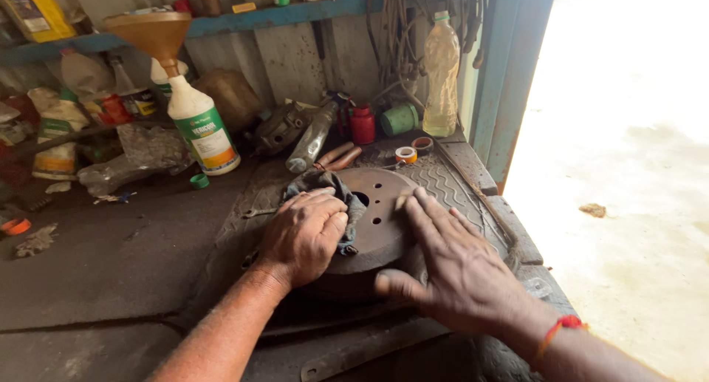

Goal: The person cleans and scrapes a metal brake drum using a cloth and a small abrasive tool, turning the object over to reach different surfaces.

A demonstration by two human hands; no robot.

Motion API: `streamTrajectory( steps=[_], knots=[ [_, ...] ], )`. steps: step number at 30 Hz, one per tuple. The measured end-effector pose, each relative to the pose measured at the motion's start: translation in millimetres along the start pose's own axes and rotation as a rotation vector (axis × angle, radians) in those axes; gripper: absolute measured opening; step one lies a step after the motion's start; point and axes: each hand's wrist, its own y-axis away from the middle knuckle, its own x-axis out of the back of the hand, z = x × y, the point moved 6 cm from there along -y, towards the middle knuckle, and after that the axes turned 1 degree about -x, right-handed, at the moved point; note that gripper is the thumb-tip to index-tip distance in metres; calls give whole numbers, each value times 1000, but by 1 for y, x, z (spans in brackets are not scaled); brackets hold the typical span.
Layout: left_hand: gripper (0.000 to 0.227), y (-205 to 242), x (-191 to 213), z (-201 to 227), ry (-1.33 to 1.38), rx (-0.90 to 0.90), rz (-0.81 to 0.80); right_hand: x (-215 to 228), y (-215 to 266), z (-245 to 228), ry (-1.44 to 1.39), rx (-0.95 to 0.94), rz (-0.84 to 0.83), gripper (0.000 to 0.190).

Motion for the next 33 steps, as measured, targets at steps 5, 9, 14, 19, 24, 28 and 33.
streamTrajectory(
  steps=[5,9,14,19,24,28,33],
  knots=[
    [21,0,-5,-8,53,65,-12,-17,27,-35,699,283,249,112],
    [23,4,-7,-8,-55,-162,85,-21,39,-38,106,403,40,119],
    [24,5,-6,-10,-2,-19,65,2,-3,-6,-19,-39,-11,115],
    [24,6,-6,-11,-13,-108,72,-1,39,-47,123,337,134,120],
    [29,8,-12,-17,79,140,-57,-9,4,-2,85,9,-19,121],
    [31,-1,-4,-11,152,150,7,-10,14,-15,71,37,-58,124],
    [32,-1,-5,-13,143,160,-55,-10,36,-41,253,301,17,125]
  ],
)
